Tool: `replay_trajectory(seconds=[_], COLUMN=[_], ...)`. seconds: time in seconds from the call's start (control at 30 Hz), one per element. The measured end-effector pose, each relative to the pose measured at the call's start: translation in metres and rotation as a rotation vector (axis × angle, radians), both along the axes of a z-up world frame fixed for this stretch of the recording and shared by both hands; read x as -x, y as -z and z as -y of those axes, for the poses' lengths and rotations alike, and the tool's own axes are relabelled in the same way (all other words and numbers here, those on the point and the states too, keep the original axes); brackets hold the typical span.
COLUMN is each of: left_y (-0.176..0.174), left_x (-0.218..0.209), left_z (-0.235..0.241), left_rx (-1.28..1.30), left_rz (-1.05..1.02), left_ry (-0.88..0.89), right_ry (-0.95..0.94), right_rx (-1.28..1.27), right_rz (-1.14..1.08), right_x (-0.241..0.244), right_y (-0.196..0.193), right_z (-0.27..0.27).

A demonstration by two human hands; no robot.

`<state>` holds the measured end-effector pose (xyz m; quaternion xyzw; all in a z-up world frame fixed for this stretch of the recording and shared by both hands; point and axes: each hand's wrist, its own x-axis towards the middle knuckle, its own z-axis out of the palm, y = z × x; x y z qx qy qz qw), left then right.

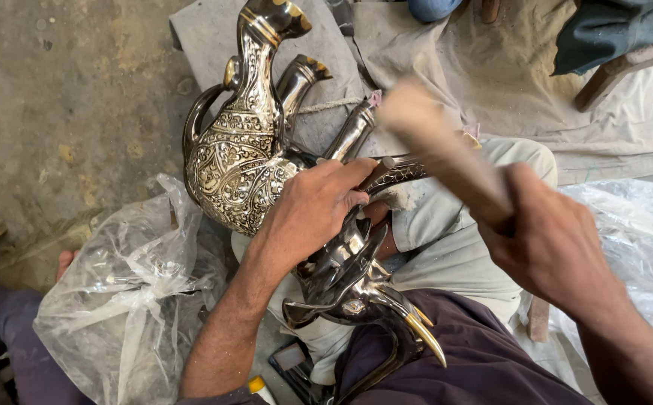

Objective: The person sits on the floor and uses a wooden mallet to repeatedly strike a small metal chisel held against the spout of an ornate silver elephant-shaped vessel. The person adjusts the chisel position and continues hammering along the spout's edge.

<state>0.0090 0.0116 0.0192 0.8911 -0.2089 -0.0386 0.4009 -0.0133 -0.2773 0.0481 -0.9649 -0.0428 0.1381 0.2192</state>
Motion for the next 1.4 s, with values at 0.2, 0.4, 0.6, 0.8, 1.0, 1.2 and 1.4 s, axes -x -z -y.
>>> replay_trajectory(seconds=[0.2, 0.4, 0.6, 0.8, 1.0, 1.2, 1.4], left_y=[0.000, 0.022, 0.036, 0.040, 0.035, 0.034, 0.036], left_x=[0.018, 0.034, 0.038, 0.036, 0.037, 0.035, 0.036], left_z=[-0.004, 0.005, 0.008, 0.007, 0.008, 0.008, 0.007], left_rx=[0.221, 0.216, 0.259, 0.231, 0.188, 0.227, 0.218], left_rz=[0.046, 0.017, 0.036, 0.049, 0.073, 0.121, 0.084], left_ry=[-0.317, -0.420, -0.473, -0.443, -0.453, -0.440, -0.431], right_ry=[0.000, -0.119, -0.427, -0.599, -0.546, -0.563, -0.584], right_rx=[0.012, -0.036, 0.582, 0.683, 0.519, 0.165, 0.095], right_rz=[0.020, 0.180, 0.168, 0.284, 0.549, 0.559, 0.527], right_x=[-0.004, -0.016, -0.042, -0.074, -0.080, -0.086, -0.090], right_y=[0.011, 0.010, 0.006, -0.033, -0.074, -0.071, -0.057], right_z=[0.007, 0.017, 0.001, -0.013, -0.039, -0.041, -0.031])
